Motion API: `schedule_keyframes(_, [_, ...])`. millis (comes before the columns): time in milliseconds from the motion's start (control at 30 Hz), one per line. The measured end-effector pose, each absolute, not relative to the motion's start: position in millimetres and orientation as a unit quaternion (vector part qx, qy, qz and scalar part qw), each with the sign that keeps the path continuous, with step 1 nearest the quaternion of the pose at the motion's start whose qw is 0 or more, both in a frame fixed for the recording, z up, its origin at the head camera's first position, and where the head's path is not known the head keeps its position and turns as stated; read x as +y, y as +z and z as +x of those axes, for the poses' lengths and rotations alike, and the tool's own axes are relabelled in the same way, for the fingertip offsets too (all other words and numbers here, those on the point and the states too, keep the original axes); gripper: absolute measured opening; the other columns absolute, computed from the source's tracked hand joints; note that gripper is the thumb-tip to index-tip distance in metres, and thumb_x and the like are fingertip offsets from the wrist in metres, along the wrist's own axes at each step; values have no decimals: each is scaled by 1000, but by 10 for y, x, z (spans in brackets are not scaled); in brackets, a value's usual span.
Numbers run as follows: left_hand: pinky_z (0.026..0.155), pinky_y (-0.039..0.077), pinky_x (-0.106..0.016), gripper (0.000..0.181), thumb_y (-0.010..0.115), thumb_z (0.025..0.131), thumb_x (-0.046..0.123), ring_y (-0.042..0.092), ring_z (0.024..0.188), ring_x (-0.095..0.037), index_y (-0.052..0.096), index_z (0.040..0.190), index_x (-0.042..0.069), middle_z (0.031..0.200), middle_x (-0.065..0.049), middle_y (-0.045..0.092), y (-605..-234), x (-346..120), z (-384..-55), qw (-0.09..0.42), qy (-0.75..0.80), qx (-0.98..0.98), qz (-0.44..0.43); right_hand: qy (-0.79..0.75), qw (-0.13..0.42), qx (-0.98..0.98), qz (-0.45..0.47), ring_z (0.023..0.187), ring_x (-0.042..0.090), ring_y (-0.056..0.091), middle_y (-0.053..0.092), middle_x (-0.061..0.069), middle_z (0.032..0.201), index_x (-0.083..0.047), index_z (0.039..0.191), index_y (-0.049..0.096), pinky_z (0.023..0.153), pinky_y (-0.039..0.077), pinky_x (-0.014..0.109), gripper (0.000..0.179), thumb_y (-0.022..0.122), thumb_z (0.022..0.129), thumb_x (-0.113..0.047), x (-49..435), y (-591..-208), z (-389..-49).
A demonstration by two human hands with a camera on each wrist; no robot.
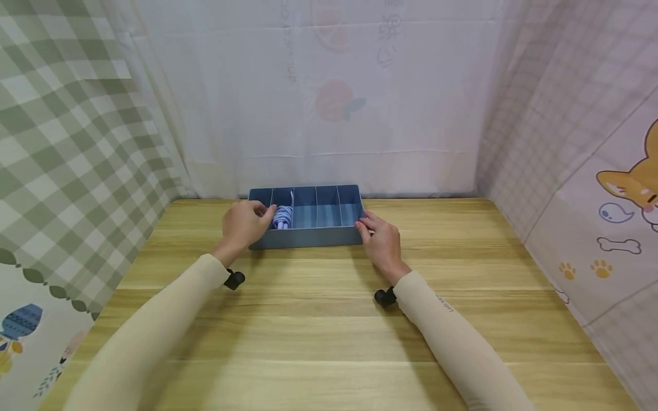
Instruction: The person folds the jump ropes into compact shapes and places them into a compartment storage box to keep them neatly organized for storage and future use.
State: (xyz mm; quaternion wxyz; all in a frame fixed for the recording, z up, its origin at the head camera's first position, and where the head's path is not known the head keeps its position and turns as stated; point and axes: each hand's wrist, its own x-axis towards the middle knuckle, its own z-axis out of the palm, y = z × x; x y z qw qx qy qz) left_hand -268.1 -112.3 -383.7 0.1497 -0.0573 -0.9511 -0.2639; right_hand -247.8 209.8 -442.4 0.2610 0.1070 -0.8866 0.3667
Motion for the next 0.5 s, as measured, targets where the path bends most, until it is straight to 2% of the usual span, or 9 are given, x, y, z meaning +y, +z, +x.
schedule_keyframes(100, [53, 44, -33, 39, 61, 100, 45, 59, 63, -21, 76, 88, 11, 67, -1, 64, -3856, -1177, -2641, 155, -259, -951, -60, 369, 260, -886, 108, 110, 36, 70, 64, 21, 134, 4, 120, 73, 80, 59, 45, 29, 72, 98, -16, 2117, -4425, -2476])
schedule_keyframes(300, [54, 49, -36, 39, 63, 99, 43, 61, 65, -22, 77, 103, 6, 76, -4, 68, -3902, -1291, -2553, 184, -250, -947, -82, 334, 248, -904, 102, 107, 38, 70, 61, 19, 139, 0, 135, 65, 86, 58, 52, 41, 66, 102, -26, 2176, -4368, -2427])
schedule_keyframes(400, [56, 51, -39, 42, 64, 98, 43, 64, 72, -26, 76, 109, 5, 88, -10, 72, -3925, -1341, -2504, 194, -241, -946, -97, 307, 223, -921, 94, 121, 40, 63, 58, 19, 143, -1, 139, 61, 98, 51, 57, 46, 62, 105, -32, 2223, -4325, -2380])
schedule_keyframes(500, [72, 56, -46, 47, 65, 97, 45, 67, 91, -34, 73, 116, 3, 108, -17, 73, -3950, -1389, -2451, 206, -219, -947, -110, 282, 186, -937, 92, 135, 43, 50, 52, 20, 150, 0, 144, 56, 108, 41, 60, 53, 55, 107, -38, 2285, -4291, -2321])
